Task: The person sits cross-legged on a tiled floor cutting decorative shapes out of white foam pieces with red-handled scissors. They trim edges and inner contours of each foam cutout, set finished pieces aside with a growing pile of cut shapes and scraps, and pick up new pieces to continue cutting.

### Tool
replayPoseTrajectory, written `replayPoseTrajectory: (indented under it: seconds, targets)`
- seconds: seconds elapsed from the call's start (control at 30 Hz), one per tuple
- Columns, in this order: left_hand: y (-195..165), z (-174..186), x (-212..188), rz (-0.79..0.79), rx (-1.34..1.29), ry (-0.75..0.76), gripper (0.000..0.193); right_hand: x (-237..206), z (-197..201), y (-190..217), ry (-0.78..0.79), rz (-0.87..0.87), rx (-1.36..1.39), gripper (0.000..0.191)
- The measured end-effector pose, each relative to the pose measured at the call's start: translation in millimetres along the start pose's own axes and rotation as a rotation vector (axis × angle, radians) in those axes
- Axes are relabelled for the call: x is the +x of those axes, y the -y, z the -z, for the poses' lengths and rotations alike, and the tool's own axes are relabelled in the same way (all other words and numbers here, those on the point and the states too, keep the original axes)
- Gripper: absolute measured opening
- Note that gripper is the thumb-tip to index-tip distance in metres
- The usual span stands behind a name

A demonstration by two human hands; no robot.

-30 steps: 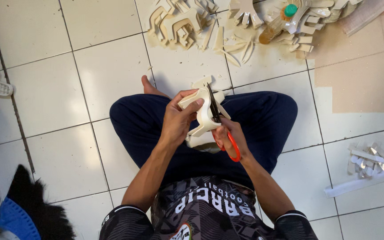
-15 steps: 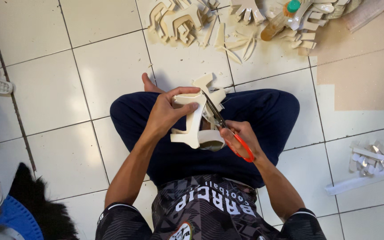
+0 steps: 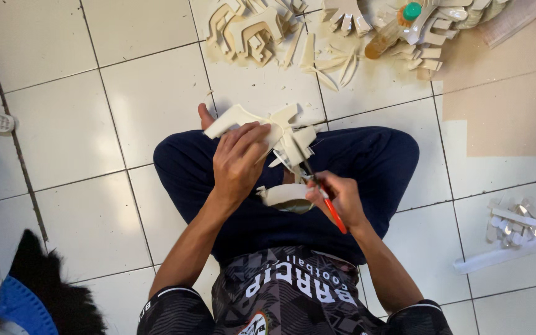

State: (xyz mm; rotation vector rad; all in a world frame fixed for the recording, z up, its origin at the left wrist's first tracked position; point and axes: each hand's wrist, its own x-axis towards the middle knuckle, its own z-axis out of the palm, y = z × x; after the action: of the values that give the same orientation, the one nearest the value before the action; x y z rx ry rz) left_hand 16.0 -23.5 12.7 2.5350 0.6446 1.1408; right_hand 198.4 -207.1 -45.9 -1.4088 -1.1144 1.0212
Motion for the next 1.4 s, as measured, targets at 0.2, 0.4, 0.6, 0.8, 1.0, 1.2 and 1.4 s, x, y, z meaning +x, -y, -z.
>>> replayPoseTrajectory:
  seconds: [0.2,0.4,0.6,0.8,1.0,1.2,1.4]
  targets:
    - [-2.0,-5.7,-1.5,0.043,-0.049,-0.025,0.02,-1.0,-6.7,11.5,0.164,-0.237,0.274,0.057]
    - [-0.4,-3.8,-2.1,-0.013,-0.053,-0.038,0.017,-0.1,-5.7,17.3,0.233,-0.28,0.471,0.069]
    - [7.6,3.8,0.9,-0.066,0.007,-0.039,0.013,-0.3,-1.3,23.0,0.299,-0.218,0.375,0.074]
    - [5.3,5.6,-1.3,-0.098,-0.03,-0.037,0.014,0.1,-4.2,20.9,0.282,-0.247,0.385,0.077]
    - [5.2,3.0,-3.3,-0.097,-0.032,-0.059,0.014,-1.8,-3.5,5.2,0.314,-0.281,0.523,0.08]
    - [6.7,-3.6,-8.0,-0.081,-0.107,-0.075,0.018,-12.5,-5.5,-13.3,0.244,-0.31,0.72,0.077]
    - [11.2,-35.7,-12.3,0.617,-0.484,-0.099,0.021,-11.4,7.6,-34.9,0.016,-0.212,0.674,0.075]
